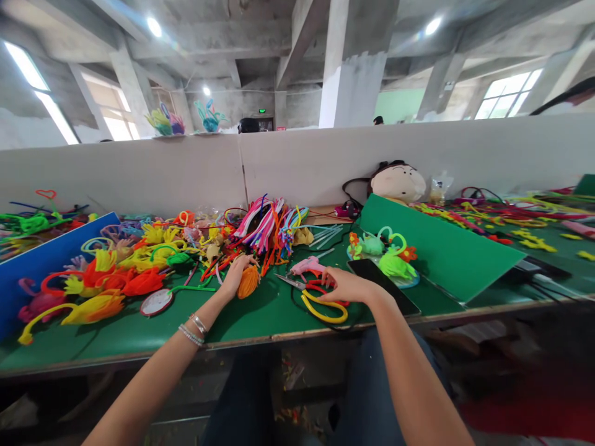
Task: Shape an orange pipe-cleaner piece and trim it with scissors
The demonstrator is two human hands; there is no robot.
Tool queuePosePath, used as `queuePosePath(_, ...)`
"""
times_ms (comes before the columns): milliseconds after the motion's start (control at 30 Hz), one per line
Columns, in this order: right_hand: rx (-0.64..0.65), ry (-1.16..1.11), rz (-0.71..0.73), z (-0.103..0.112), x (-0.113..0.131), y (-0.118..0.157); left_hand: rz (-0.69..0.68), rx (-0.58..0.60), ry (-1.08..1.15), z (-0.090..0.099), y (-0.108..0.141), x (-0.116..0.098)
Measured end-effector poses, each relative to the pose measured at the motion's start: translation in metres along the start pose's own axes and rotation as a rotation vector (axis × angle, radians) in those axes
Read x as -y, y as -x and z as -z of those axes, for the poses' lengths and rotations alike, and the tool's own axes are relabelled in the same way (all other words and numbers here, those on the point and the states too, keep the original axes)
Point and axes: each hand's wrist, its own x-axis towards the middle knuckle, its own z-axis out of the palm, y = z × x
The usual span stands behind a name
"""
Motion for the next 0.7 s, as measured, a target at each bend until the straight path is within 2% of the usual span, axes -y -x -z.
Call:
queuePosePath(133,0.027,-0.039,0.066,-0.006,0.003,0.000,0.000,0.000,0.008,-0.001,0.000,0.000)
queuePosePath(433,0.036,0.051,-0.054,-0.017,-0.004,-0.007,-0.009,0.073,-0.057,-0.002,0.004,0.001)
queuePosePath(567,0.056,0.034,-0.045,-0.020,-0.003,-0.006,-0.066,0.124,-0.120,-0.005,0.008,-0.003)
queuePosePath(700,-0.005,0.096,0.001,-0.020,0.004,-0.004,-0.130,0.116,-0.181,-0.006,0.011,-0.005)
